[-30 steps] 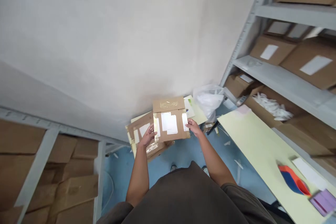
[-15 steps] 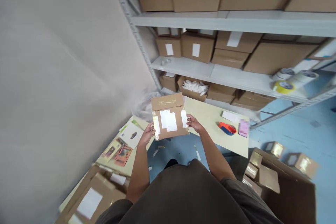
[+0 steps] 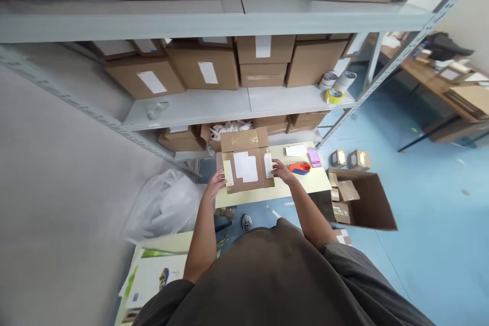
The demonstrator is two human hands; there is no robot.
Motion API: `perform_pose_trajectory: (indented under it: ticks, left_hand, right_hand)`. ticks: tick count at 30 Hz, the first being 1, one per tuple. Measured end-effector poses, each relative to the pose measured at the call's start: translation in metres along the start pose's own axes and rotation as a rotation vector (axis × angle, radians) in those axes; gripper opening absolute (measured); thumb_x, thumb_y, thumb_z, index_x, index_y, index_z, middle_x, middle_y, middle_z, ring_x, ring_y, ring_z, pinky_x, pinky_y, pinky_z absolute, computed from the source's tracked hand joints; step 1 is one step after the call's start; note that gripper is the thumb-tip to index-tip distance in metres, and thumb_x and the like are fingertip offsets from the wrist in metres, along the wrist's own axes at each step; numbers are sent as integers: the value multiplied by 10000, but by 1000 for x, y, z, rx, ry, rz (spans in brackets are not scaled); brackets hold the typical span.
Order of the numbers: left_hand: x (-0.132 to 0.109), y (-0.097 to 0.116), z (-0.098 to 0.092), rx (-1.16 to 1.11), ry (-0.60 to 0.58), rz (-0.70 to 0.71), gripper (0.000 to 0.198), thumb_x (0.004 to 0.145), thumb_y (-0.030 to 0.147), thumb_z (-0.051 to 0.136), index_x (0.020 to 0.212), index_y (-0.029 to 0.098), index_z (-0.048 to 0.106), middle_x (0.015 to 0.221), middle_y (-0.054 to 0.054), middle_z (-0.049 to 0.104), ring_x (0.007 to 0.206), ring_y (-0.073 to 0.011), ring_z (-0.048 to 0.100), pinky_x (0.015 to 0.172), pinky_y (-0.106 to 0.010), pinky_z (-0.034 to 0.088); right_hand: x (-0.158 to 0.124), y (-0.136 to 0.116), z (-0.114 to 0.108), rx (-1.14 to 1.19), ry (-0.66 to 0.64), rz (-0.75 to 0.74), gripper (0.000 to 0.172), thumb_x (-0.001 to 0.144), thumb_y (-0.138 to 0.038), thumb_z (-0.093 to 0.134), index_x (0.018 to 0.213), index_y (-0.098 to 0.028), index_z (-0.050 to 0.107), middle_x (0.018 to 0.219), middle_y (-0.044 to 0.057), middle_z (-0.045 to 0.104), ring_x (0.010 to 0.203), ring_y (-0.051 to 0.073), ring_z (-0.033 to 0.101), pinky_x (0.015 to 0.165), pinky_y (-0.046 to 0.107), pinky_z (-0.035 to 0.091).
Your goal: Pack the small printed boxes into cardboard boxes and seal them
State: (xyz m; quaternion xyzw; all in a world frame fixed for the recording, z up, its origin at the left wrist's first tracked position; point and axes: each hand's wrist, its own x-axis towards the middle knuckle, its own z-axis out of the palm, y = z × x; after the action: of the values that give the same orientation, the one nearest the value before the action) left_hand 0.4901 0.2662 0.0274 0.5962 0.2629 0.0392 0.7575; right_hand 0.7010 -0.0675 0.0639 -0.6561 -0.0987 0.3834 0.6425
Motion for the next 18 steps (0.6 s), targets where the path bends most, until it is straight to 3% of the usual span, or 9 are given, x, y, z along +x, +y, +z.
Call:
perform_pose_trajectory:
  ticks: [5, 10, 14, 18]
  left_hand:
    - [40, 4, -11, 31, -82, -27, 866, 690, 249, 812, 1520, 271, 567, 1055, -31, 691, 875, -156, 688, 791, -283, 574]
    - [54, 3, -14, 30, -123, -78, 878, 677, 234, 817, 1516, 268, 558, 1063, -31, 683, 884, -156, 691, 825, -310, 590]
    - [54, -5, -3, 26, -41, -114, 886, 664, 194, 796, 1514, 274, 559, 1034, -31, 689, 851, -165, 706, 795, -316, 602]
    - [45, -28, 28, 103, 129, -158, 888, 660, 146, 797, 1511, 226, 558, 981, -46, 699, 819, -193, 709, 769, -347, 608]
  right_hand:
    - [6, 8, 8, 34, 116, 11, 689, 646, -232, 726, 1307, -366, 586, 963, -22, 590, 882, 193, 640, 821, 372, 573]
    - [12, 13, 2, 40, 142, -1, 712, 653, -223, 752, 1330, -372, 591, 958, -16, 612, 867, 191, 630, 803, 361, 577]
    - [28, 25, -7, -51, 221, 6, 756, 642, -211, 734, 1378, -324, 599, 968, 7, 645, 894, 208, 631, 806, 367, 560]
    - [36, 59, -2, -207, 353, 141, 804, 617, -193, 724, 1411, -278, 625, 1073, 71, 681, 841, 213, 630, 741, 363, 538]
